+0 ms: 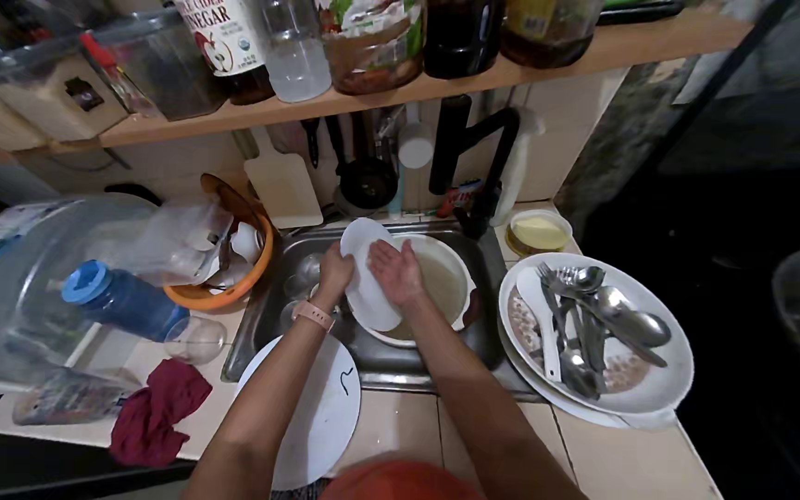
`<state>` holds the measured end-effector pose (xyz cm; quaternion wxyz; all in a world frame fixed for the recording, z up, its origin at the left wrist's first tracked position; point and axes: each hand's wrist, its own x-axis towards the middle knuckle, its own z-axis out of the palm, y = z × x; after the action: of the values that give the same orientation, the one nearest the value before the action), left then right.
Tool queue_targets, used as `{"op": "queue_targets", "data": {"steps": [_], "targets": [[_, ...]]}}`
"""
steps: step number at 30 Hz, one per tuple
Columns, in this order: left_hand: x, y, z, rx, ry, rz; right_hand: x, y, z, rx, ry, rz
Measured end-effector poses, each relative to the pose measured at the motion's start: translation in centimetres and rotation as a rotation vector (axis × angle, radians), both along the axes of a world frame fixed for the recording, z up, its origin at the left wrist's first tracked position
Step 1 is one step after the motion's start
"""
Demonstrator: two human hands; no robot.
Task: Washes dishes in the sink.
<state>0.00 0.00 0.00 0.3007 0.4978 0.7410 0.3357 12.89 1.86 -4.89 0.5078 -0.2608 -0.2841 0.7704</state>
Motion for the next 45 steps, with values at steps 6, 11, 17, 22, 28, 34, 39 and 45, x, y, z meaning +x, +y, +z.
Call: {"op": "queue_targets", "data": {"steps": [6,11,17,22,28,34,39,45], "targets": [[0.7,-0.6,2.5,-0.033,0.02,-0.006,-3.7,-1.2,-1.5,0.574,-0.856,-0.003],[-0.7,-1.5,3.8,0.004,-0.051,-0.02,-0.3,1.1,-7.4,0.474,-1.338,-0.107],[-2.3,-1.0,3.2,0.04,-0.005,0.014,4.3,1.6,-8.2,-0.22,-1.163,-0.187],[-2.3,0.0,1.7,0.01,0.015,0.022,4.7,0.9,-7.2,-0.492,-0.331,-0.394],[-0.8,0.6,1.4,-0.005,-0.038,0.016,-1.3,0.9,-0.4,-0.245,0.175,-0.179],[0.2,-0.3,3.2,-0.04,-0.061,-0.048,-4.6,1.4,1.6,0.465,-0.575,-0.032],[-0.1,-1.8,5.2,-0.026,-0.101,-0.075,-2.2,4.0,-1.9,0.463,-1.258,-0.071],[-1.6,-0.8,4.3,0.003,-0.075,-0.03,1.6,2.6,-8.6,-0.161,-0.905,-0.135]]}}
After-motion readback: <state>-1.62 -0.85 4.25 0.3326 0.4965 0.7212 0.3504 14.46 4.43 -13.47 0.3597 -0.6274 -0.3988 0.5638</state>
